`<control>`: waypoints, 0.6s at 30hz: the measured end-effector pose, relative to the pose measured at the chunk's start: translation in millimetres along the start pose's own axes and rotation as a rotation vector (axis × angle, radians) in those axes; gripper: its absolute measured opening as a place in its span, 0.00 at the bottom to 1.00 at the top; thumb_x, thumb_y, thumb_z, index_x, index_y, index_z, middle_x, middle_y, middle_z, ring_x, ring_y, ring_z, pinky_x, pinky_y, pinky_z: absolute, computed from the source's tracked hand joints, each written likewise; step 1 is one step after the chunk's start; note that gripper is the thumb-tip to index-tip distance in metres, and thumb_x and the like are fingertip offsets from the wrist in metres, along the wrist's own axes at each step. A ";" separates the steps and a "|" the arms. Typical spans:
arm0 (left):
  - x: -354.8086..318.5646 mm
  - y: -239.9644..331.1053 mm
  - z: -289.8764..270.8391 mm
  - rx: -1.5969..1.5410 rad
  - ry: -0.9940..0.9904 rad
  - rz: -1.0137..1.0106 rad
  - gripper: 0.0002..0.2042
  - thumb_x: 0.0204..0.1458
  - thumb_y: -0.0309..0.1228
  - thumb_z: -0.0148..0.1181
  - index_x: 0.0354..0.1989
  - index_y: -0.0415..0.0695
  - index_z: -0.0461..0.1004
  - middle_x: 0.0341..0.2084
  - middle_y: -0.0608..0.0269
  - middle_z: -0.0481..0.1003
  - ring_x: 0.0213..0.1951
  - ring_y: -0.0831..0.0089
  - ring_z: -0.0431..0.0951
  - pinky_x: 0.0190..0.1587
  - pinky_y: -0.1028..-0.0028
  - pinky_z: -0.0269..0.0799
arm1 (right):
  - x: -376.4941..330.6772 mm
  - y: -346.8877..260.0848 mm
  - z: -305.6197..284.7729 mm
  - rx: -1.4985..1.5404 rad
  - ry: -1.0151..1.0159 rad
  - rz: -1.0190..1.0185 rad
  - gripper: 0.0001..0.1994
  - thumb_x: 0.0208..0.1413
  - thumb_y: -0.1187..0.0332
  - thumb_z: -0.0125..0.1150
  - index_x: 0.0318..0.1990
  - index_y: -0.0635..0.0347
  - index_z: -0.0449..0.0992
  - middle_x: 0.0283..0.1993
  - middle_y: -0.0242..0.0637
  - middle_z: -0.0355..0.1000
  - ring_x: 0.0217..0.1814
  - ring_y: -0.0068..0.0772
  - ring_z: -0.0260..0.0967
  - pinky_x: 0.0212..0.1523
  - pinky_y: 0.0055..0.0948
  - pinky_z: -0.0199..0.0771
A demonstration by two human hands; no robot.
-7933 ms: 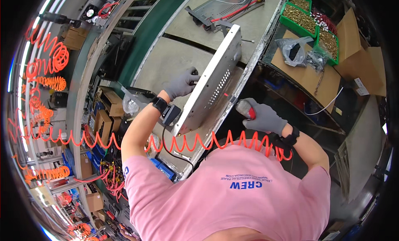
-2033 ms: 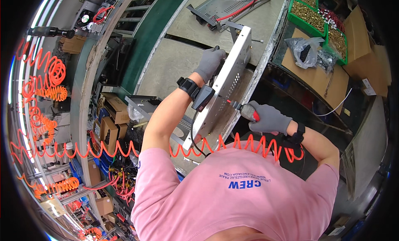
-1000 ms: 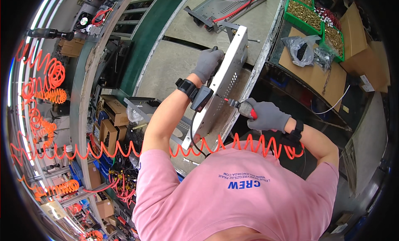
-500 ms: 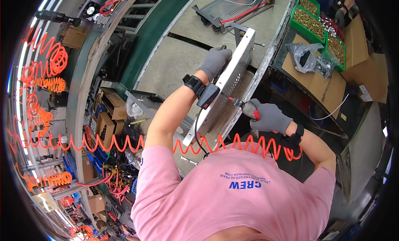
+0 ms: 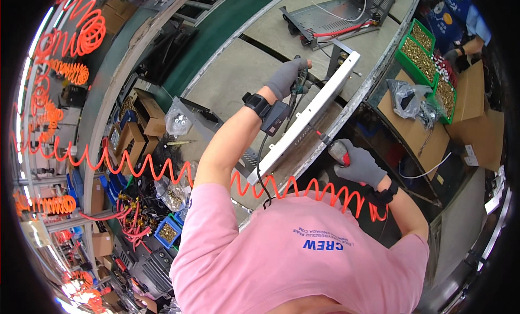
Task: Assembling electronic chassis components using power tools and manually moving parts between stations.
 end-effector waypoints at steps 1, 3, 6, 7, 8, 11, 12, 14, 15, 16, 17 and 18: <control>-1.0 0.1 -0.5 0.011 0.000 -0.013 0.15 0.52 0.40 0.51 0.37 0.39 0.69 0.24 0.58 0.74 0.17 0.75 0.72 0.18 0.79 0.71 | 0.4 1.3 1.6 -0.010 -0.005 -0.006 0.31 0.40 0.57 0.57 0.53 0.57 0.57 0.25 0.48 0.70 0.30 0.51 0.70 0.34 0.41 0.69; -0.5 -2.5 -1.0 0.000 0.001 0.000 0.16 0.51 0.41 0.52 0.37 0.39 0.69 0.23 0.58 0.74 0.18 0.75 0.72 0.19 0.79 0.70 | 1.2 3.0 4.3 -0.002 0.007 0.003 0.31 0.40 0.57 0.58 0.53 0.57 0.56 0.25 0.48 0.70 0.29 0.52 0.70 0.33 0.41 0.70; 2.8 -6.7 1.6 -0.023 -0.018 -0.016 0.16 0.51 0.42 0.52 0.37 0.40 0.70 0.24 0.58 0.74 0.20 0.75 0.73 0.20 0.78 0.71 | 1.3 -0.1 4.3 0.014 -0.012 0.042 0.32 0.39 0.58 0.59 0.53 0.57 0.57 0.27 0.49 0.71 0.31 0.52 0.70 0.33 0.40 0.69; 3.0 -6.2 2.2 -0.029 -0.019 -0.016 0.16 0.51 0.42 0.52 0.37 0.40 0.70 0.24 0.58 0.74 0.20 0.75 0.73 0.20 0.78 0.71 | 1.0 -0.4 4.0 0.009 -0.014 0.045 0.32 0.39 0.58 0.59 0.53 0.57 0.57 0.27 0.49 0.71 0.31 0.52 0.70 0.33 0.40 0.69; 3.3 -4.8 2.8 0.018 -0.032 -0.009 0.16 0.51 0.42 0.52 0.38 0.41 0.70 0.24 0.58 0.74 0.20 0.75 0.73 0.20 0.78 0.71 | 0.8 -1.2 3.4 0.006 0.002 0.016 0.31 0.39 0.58 0.59 0.53 0.57 0.57 0.26 0.49 0.71 0.30 0.52 0.70 0.33 0.40 0.70; -1.3 5.5 -6.8 0.051 -0.051 0.010 0.17 0.50 0.44 0.52 0.39 0.43 0.69 0.25 0.58 0.74 0.20 0.75 0.73 0.20 0.78 0.71 | 0.2 -4.8 0.1 0.010 0.012 -0.001 0.31 0.40 0.57 0.58 0.53 0.57 0.57 0.26 0.49 0.71 0.29 0.52 0.70 0.33 0.40 0.70; -8.5 10.8 -14.9 0.042 -0.056 0.028 0.17 0.50 0.44 0.52 0.40 0.43 0.69 0.26 0.58 0.74 0.20 0.75 0.73 0.20 0.77 0.71 | 0.0 -6.3 0.3 0.014 0.009 0.006 0.31 0.40 0.57 0.58 0.52 0.57 0.58 0.26 0.49 0.71 0.30 0.52 0.70 0.33 0.40 0.70; -37.3 32.3 -22.0 0.085 0.000 0.123 0.19 0.50 0.45 0.52 0.42 0.43 0.68 0.29 0.57 0.73 0.23 0.75 0.73 0.23 0.78 0.70 | -1.7 -3.9 1.9 0.008 0.024 0.012 0.31 0.39 0.57 0.58 0.52 0.57 0.58 0.26 0.50 0.71 0.30 0.52 0.70 0.32 0.40 0.70; -56.4 43.2 -27.6 0.105 0.051 0.173 0.19 0.50 0.44 0.51 0.44 0.42 0.68 0.30 0.57 0.73 0.24 0.76 0.73 0.24 0.78 0.70 | -1.3 -1.8 2.2 -0.002 0.041 0.010 0.31 0.39 0.57 0.58 0.52 0.57 0.58 0.26 0.50 0.71 0.30 0.52 0.70 0.32 0.41 0.70; -75.1 52.9 -41.4 0.109 0.090 0.275 0.21 0.50 0.45 0.51 0.45 0.42 0.67 0.31 0.58 0.72 0.25 0.75 0.72 0.26 0.78 0.69 | -2.5 -3.9 0.1 -0.002 0.033 0.000 0.31 0.39 0.57 0.58 0.52 0.57 0.58 0.26 0.50 0.71 0.30 0.52 0.70 0.32 0.41 0.70; -93.0 60.3 -58.1 0.113 0.132 0.377 0.22 0.50 0.45 0.51 0.47 0.41 0.67 0.31 0.58 0.72 0.26 0.75 0.72 0.27 0.78 0.69 | -5.6 -5.0 -2.3 0.006 0.000 0.053 0.31 0.39 0.57 0.58 0.52 0.56 0.58 0.27 0.50 0.71 0.31 0.53 0.70 0.32 0.42 0.70; -111.5 67.1 -74.0 0.049 0.188 0.483 0.23 0.49 0.44 0.51 0.48 0.40 0.67 0.32 0.57 0.71 0.27 0.74 0.72 0.27 0.77 0.68 | -8.2 -3.5 -2.9 0.013 -0.033 0.104 0.31 0.38 0.58 0.58 0.53 0.55 0.58 0.27 0.51 0.71 0.32 0.54 0.70 0.32 0.42 0.70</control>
Point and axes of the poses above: each hand's wrist, its own x-axis towards the middle knuckle, its own z-axis out of the palm, y = z × x, the point moved 2 cm from there along x, towards the middle knuckle
